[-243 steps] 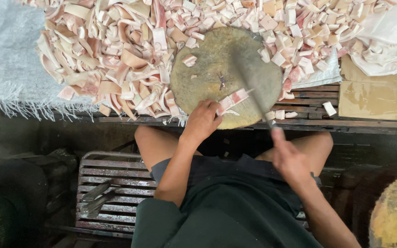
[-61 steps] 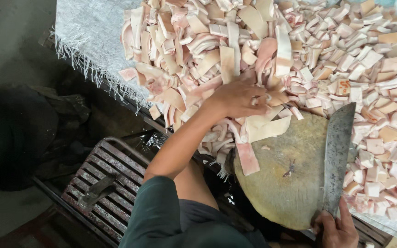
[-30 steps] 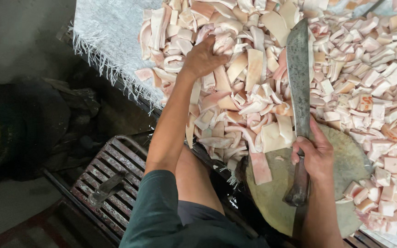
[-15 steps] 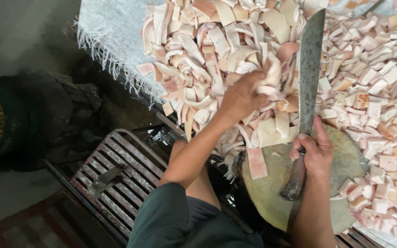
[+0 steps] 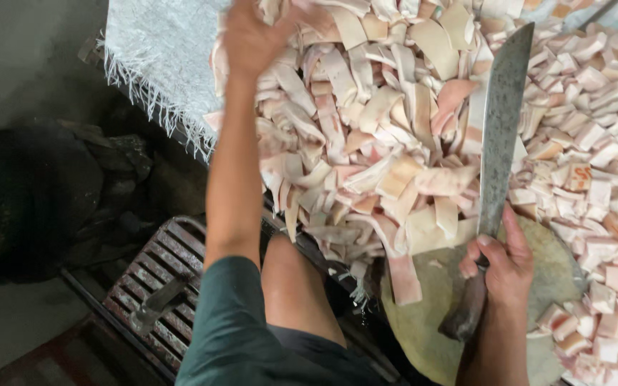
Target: The person slices strips of animal skin into smaller pieces on a wooden block using a large knife.
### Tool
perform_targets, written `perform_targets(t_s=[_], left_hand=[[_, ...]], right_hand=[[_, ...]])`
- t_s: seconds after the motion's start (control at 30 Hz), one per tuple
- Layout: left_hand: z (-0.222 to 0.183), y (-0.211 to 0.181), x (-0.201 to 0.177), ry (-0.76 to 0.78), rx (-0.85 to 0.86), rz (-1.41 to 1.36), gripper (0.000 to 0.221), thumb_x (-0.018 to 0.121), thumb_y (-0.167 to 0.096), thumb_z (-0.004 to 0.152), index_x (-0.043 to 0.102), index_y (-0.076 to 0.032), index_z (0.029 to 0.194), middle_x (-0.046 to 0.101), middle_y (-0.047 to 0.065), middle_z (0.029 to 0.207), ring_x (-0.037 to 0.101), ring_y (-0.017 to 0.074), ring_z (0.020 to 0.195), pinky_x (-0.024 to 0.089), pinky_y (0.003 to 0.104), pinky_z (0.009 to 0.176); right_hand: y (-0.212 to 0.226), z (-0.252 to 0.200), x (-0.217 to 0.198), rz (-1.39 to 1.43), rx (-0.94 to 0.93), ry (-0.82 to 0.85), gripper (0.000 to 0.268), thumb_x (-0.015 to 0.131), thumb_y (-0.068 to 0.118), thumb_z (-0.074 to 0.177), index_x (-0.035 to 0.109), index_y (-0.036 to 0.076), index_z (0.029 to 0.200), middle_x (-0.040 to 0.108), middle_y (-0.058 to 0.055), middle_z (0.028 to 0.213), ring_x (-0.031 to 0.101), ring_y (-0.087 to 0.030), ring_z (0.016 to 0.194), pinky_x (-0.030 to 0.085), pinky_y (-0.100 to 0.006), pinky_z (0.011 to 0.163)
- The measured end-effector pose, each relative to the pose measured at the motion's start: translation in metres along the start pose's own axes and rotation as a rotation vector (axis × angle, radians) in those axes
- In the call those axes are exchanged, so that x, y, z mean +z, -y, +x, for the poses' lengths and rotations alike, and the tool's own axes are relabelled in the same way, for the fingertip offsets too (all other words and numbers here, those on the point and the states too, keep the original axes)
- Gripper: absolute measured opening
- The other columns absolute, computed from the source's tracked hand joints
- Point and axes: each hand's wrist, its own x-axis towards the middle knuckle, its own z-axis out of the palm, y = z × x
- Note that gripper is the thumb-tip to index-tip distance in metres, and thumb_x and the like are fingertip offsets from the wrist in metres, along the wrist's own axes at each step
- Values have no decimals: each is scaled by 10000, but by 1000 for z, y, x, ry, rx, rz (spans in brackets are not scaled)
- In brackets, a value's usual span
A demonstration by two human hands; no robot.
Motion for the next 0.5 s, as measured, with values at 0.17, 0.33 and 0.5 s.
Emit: perform_targets(t_s=[0.17, 0.33, 0.5], left_hand=[[78, 82, 19, 421, -163, 212, 1022, 594, -846, 804, 409, -192, 1567, 583, 175, 1450, 478, 393, 1404, 180, 609, 1216], [74, 71, 38, 604, -204, 9, 1209, 664, -821, 664, 238, -209, 1616, 492, 169, 1536, 446, 356, 1455, 302, 481, 1222], [51, 69, 54, 733, -268, -202, 1374, 844, -707, 589, 185, -45, 1598, 353, 216, 1614, 287, 327, 1537, 189, 399, 1244]], right_hand=[[2, 0, -3, -1, 64, -27, 753, 492, -58, 957, 441, 225, 1653, 555, -115, 701, 489, -205, 480, 459, -369, 473], [6, -8, 1, 115, 60, -13, 749, 478, -62, 966, 452, 210, 1663, 564, -118, 731, 500, -210, 503, 451, -364, 480], [8, -1, 6, 74, 72, 1, 739, 482, -74, 958, 469, 210, 1640, 553, -122, 736, 491, -216, 513, 437, -371, 482]])
